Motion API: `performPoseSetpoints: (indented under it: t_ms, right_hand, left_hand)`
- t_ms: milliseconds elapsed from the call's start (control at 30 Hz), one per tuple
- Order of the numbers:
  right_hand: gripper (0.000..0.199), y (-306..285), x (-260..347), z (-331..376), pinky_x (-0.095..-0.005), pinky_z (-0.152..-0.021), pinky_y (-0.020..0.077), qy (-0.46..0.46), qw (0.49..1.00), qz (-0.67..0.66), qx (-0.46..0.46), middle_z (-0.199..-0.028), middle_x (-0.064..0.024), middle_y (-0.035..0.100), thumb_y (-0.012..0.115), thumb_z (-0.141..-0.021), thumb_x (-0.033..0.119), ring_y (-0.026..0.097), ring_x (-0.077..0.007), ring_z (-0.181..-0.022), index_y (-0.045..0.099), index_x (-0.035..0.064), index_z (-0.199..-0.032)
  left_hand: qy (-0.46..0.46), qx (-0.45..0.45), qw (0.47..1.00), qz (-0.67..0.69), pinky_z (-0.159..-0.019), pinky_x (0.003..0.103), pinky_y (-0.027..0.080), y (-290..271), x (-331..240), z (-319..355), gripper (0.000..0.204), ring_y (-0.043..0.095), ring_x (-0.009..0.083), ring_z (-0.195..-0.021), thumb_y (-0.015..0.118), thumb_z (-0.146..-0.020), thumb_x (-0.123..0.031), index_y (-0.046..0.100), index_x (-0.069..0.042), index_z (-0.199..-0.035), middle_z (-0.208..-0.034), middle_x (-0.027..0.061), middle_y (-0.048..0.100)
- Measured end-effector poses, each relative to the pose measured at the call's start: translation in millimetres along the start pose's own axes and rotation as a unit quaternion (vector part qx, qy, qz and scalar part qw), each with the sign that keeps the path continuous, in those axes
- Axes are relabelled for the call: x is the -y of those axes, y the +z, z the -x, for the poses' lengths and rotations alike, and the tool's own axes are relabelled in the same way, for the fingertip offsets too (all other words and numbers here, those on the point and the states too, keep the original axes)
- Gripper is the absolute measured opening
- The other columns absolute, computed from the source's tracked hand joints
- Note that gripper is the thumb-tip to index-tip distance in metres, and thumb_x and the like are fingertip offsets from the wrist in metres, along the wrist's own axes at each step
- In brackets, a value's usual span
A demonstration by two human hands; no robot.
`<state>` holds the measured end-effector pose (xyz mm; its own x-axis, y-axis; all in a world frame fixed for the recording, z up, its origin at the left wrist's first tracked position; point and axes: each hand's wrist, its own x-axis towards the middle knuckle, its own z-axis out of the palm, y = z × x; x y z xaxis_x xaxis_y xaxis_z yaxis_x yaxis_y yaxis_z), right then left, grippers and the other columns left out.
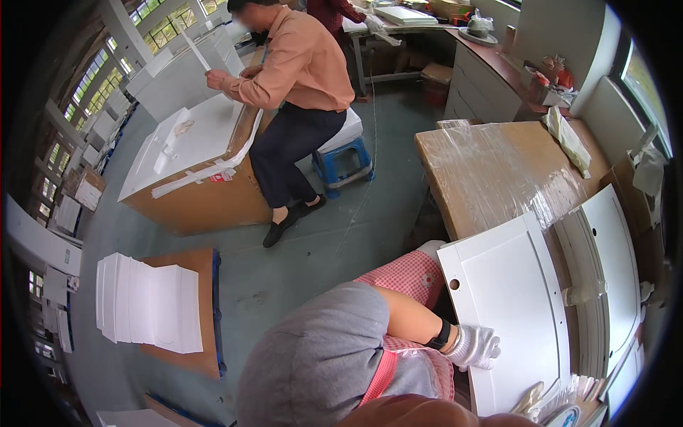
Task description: Sanding and cleaning white cabinet doors in a manufacturing setting.
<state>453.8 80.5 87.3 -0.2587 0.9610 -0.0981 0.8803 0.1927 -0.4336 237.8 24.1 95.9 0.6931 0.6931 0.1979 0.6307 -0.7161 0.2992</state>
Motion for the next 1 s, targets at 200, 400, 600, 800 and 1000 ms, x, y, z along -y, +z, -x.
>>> performPoseSetpoints:
  t_ms: [200, 400, 600, 800, 1000]
  right_hand:
    - [0.042, -54.3, -113.7, -7.5, -0.0476, -0.083, 0.0576, 0.153, 0.984, 0.011, -0.088, -0.115, -0.0241, 0.072, 0.053, -0.109, 0.035, 0.072, -0.0367, -0.098, 0.065, 0.0013, -0.131]
    - [0.030, -112.1, -165.0, -60.6, -0.0568, -0.076, 0.0571, 0.117, 0.938, 0.263, -0.191, -0.102, -0.0274, 0.073, 0.056, -0.101, 0.026, 0.072, -0.0475, -0.089, 0.066, -0.0002, -0.112]
    - [0.020, -103.1, -106.4, 75.6, -0.0501, -0.082, 0.0578, 0.132, 0.965, 0.209, -0.087, -0.114, -0.0120, 0.071, 0.063, -0.098, 0.027, 0.070, -0.0361, -0.101, 0.076, 0.0145, -0.108]
    - [0.026, -135.8, -136.9, -46.1, -0.0481, -0.089, 0.0563, 0.186, 0.955, 0.221, -0.071, -0.117, -0.0140, 0.071, 0.062, -0.098, 0.029, 0.070, -0.0377, -0.102, 0.076, 0.0121, -0.112]
    - [0.024, -121.2, -134.3, -9.2, -0.0476, -0.090, 0.0564, 0.134, 0.962, 0.205, -0.119, -0.116, -0.0139, 0.069, 0.065, -0.097, 0.026, 0.069, -0.0365, -0.103, 0.076, 0.0118, -0.113]
  left_hand:
    - [0.001, 0.002, 1.000, 0.020, -0.079, 0.046, 0.057, -4.0, 3.9, 3.2, 0.052, 0.068, 0.0331, -0.094, 0.088, -0.071, -0.033, 0.067, -0.011, -0.113, -0.098, 0.0101, 0.067]
    - [-0.010, -0.034, 0.999, 0.038, -0.074, 0.046, 0.055, 1.4, 2.0, -1.2, 0.056, 0.066, 0.0295, -0.088, 0.083, -0.072, -0.027, 0.073, -0.015, -0.126, -0.091, 0.0058, 0.065]
    - [0.015, -0.029, 0.999, 0.027, -0.080, 0.044, 0.049, 0.3, 4.5, -1.7, 0.073, 0.058, 0.0257, -0.096, 0.091, -0.066, -0.034, 0.070, -0.016, -0.133, -0.102, 0.0029, 0.058]
    - [0.019, -0.029, 0.998, 0.054, -0.075, 0.044, 0.048, -2.6, 5.6, -4.8, 0.074, 0.058, 0.0268, -0.091, 0.092, -0.064, -0.031, 0.070, -0.015, -0.132, -0.101, 0.0039, 0.056]
    - [0.013, -0.008, 0.999, 0.052, -0.067, 0.044, 0.047, 0.3, 6.7, -5.5, 0.067, 0.057, 0.0277, -0.084, 0.091, -0.067, -0.030, 0.072, -0.013, -0.130, -0.098, 0.0054, 0.054]
